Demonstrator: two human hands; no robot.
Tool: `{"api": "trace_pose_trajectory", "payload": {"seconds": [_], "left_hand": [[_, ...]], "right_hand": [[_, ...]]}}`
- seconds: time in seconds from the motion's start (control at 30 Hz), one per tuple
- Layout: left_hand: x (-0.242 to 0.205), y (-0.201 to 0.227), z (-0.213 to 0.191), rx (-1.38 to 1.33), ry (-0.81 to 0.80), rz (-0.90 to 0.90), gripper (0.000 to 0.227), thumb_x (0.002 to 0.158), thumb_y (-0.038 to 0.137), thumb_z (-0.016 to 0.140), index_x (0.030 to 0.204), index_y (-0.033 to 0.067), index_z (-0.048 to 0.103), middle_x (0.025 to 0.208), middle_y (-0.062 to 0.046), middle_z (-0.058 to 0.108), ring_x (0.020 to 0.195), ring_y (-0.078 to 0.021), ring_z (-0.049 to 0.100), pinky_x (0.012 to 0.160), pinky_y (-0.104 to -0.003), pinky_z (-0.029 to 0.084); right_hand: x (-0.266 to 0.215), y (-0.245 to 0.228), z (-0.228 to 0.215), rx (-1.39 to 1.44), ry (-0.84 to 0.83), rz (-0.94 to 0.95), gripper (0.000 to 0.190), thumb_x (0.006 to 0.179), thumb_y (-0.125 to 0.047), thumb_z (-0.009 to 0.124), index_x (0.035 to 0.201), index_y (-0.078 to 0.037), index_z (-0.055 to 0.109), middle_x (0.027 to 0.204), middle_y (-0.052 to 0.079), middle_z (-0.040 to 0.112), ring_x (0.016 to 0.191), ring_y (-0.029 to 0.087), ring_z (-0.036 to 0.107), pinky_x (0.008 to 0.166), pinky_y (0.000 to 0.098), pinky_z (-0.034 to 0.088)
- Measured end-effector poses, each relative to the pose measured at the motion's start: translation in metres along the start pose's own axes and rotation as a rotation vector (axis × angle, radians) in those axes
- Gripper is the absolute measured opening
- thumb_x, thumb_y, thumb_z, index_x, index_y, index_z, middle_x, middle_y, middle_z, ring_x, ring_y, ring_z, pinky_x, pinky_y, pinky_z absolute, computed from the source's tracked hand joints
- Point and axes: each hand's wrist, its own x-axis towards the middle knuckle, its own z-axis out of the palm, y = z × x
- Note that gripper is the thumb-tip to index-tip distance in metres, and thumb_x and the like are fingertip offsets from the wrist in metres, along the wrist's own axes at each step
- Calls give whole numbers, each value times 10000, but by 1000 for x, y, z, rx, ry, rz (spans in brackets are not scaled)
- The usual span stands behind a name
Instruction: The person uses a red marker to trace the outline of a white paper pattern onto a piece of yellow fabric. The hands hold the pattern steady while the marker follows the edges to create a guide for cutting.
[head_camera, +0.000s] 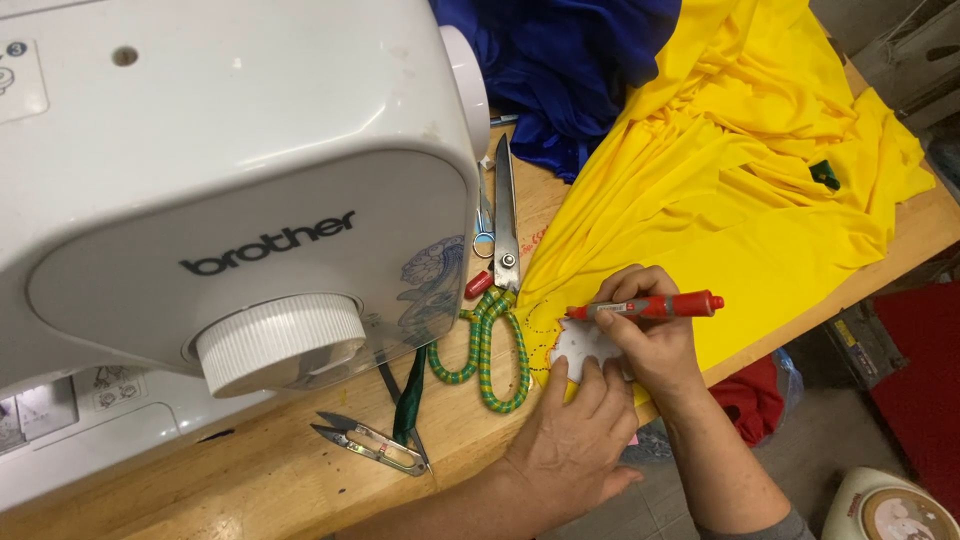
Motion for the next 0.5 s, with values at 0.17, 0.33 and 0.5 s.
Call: {"api": "trace_pose_trajectory", "payload": {"seconds": [0.17, 0.33, 0.5], "left_hand": [[-1, 3, 6, 30, -25, 11, 801, 835, 737, 575, 1311, 97, 656, 1445, -222, 577, 1311, -407, 499, 1124, -610, 342], [-3, 3, 12, 44, 36, 24, 873, 832, 743, 582, 1356, 46, 627, 1450, -261, 572, 1294, -418, 526, 1115, -574, 376], [-2, 4, 13, 33, 25, 24, 870, 823, 733, 599, 1360, 49, 618, 1454, -263, 552, 1309, -428, 501, 1109, -579, 373]], "right_hand": [[3, -5, 8, 158, 242, -34, 211, 911, -19, 694, 1000, -95, 518, 970, 116, 616, 820, 184, 644, 734, 312, 635], [3, -28, -5, 254, 491, 18, 233, 948, 4, 674, 1076, -90, 503, 1074, 137, 602, 886, 213, 687, 819, 346, 678], [-19, -18, -22, 251, 471, -18, 257, 898, -8, 705, 1039, -116, 520, 1009, 108, 613, 881, 182, 655, 768, 267, 590]]}}
